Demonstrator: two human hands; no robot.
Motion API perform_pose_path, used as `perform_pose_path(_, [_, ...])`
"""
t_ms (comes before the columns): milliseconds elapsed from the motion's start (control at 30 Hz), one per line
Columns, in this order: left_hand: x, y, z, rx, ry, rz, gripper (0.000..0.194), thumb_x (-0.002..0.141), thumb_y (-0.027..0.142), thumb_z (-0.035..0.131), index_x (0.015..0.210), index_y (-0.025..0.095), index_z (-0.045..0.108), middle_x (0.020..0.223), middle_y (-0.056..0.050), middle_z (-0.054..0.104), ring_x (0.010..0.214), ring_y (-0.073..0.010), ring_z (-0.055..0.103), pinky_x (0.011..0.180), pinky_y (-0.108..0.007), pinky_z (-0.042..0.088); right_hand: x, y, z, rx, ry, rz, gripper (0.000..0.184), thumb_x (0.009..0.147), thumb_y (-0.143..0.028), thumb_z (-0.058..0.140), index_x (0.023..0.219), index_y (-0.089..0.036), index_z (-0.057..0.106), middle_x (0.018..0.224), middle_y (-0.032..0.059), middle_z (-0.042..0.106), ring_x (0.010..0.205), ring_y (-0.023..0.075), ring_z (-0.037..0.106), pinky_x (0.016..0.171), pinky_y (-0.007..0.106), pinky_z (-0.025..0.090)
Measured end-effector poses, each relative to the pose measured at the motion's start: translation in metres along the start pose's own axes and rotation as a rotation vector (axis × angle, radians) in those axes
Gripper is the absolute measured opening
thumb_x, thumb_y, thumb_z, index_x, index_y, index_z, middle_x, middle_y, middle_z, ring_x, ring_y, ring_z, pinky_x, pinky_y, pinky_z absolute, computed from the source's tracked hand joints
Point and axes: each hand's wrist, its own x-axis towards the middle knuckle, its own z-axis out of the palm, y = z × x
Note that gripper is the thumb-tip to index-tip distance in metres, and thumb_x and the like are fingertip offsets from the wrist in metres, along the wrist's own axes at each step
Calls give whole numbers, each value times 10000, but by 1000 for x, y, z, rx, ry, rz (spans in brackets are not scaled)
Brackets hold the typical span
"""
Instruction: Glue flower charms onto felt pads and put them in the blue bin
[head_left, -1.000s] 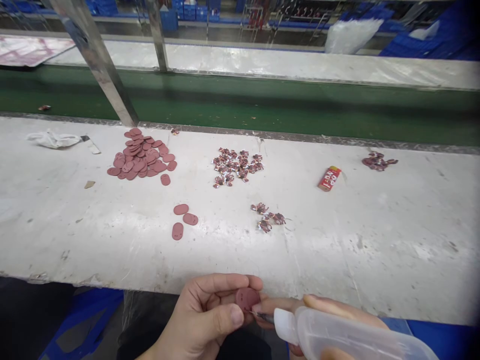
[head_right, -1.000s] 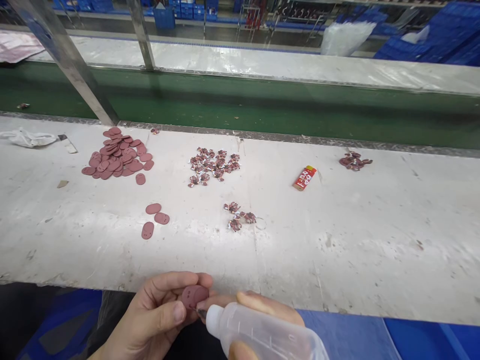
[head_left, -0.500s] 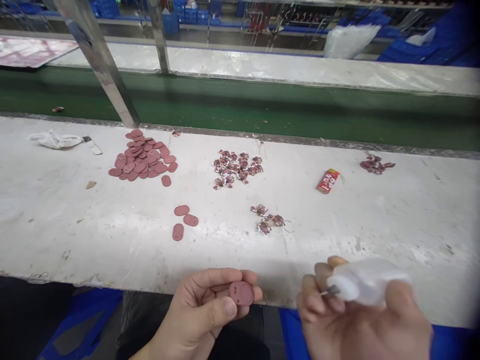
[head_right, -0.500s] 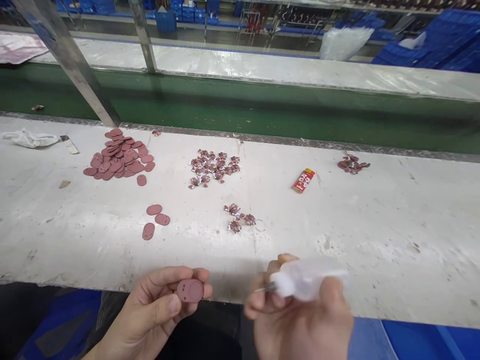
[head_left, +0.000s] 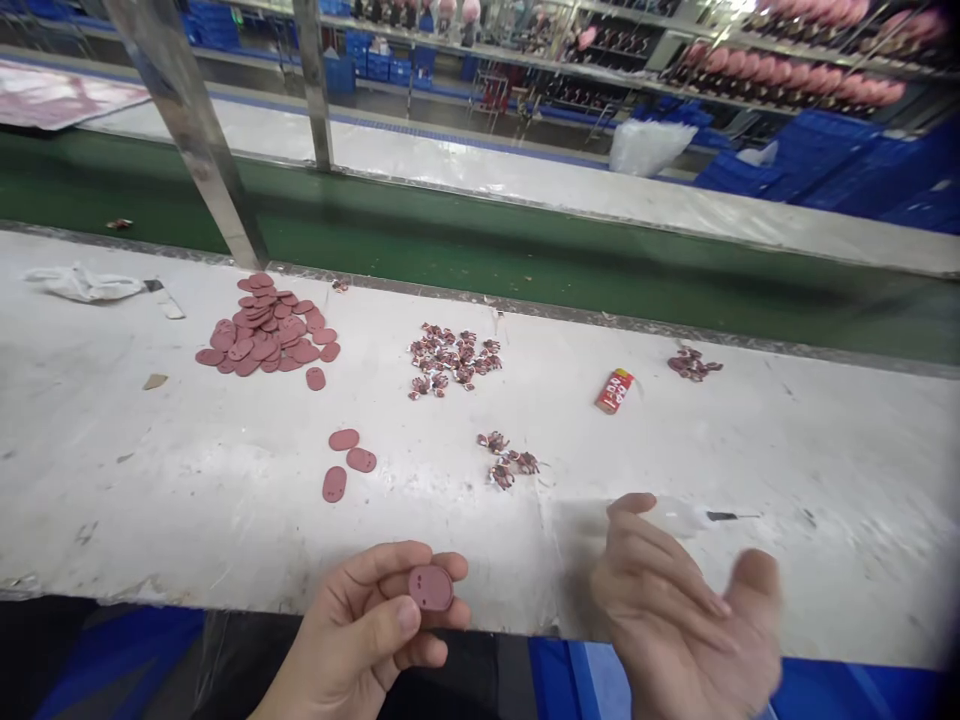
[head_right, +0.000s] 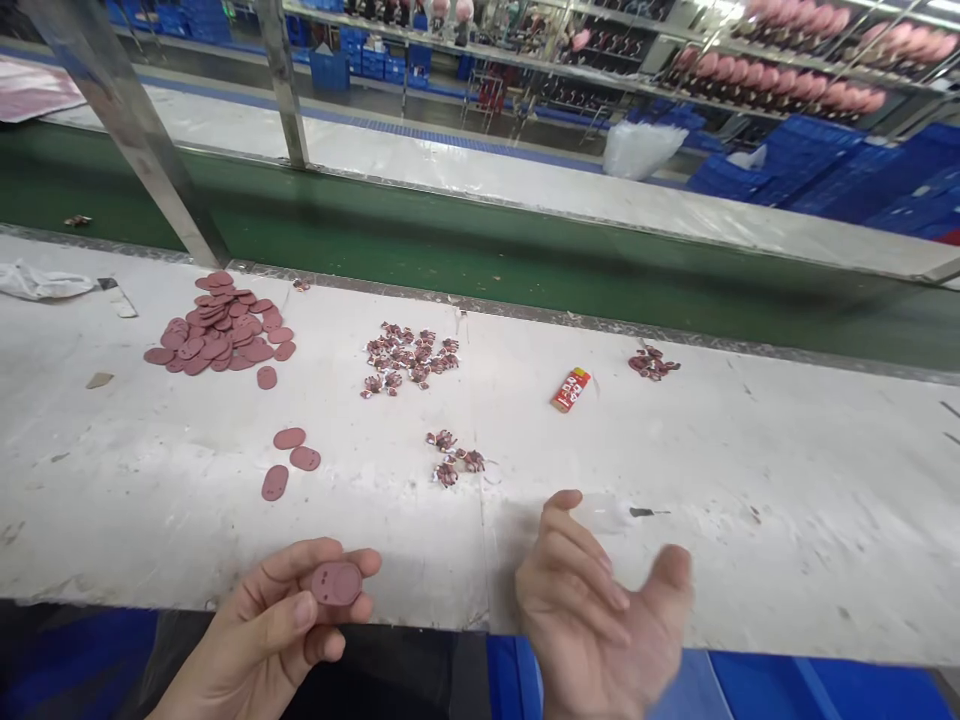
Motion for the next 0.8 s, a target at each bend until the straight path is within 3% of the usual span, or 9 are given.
perform_pose_path(100, [0,2,-1,4,34,16,256,715,224,937,952,248,842,1117,-90,824,896,-190,806,716,-162,622,-3,41,18,-654,321,-320,389,836,-501,734,1012,-165,646,611,-93,429,355,40,291,230,144,224])
perform_pose_path(167, [1,3,-1,3,35,31,261,708,223,941,949,251,842,1107,-93,827,904,-187,806,739,-159,619,5,65,26,-1156,524,-428,279,844,-437,776,951,-198,681,588,-71,489,399,77,404,343,202,351])
perform_pose_path(267, [1,2,-1,-3,27,31,269,707,227,943,954,257,841,1096,-95,829,881,-193,808,731,-181,629,35,79,28,-1976,606,-433,306,861,-491,751,952,-203,705,617,-33,597,579,161,587,613,309,473])
perform_pose_path(333, [0,2,-1,-4,31,17,273,699,237,948,948,268,841,1089,-84,832,838,-185,808,693,-185,630,54,75,27,-2253,593,-328,386,877,-578,678,948,-198,699,663,0,660,675,215,650,688,355,470])
perform_pose_path(433, [-2,2,-3,6,41,14,272,684,245,958,928,281,843,1084,-64,835,793,-156,800,646,-154,609,68,65,27,-2298,607,-224,294,876,-496,668,869,-202,671,672,25,701,707,251,679,679,368,454])
perform_pose_path(567, [-2,4,-6,21,25,51,267,689,268,955,932,271,845,1119,-70,827,829,-153,798,676,-149,603,53,57,34,-2296,608,-134,179,867,-385,650,805,-219,674,648,19,719,644,246,688,654,381,481])
perform_pose_path(700, [1,4,-5,53,14,75,228,710,299,943,914,263,846,1121,-73,827,864,-158,796,708,-155,598,20,61,43,-1790,513,-88,325,818,-471,780,1021,-218,761,802,52,793,704,238,754,646,345,615])
perform_pose_path(800, [3,1,-3,84,15,83,207,715,304,939,896,267,846,1080,-51,838,862,-160,794,707,-162,594,-3,77,52,-1391,415,3,359,799,-433,850,1115,-272,795,800,47,799,671,198,754,638,286,648])
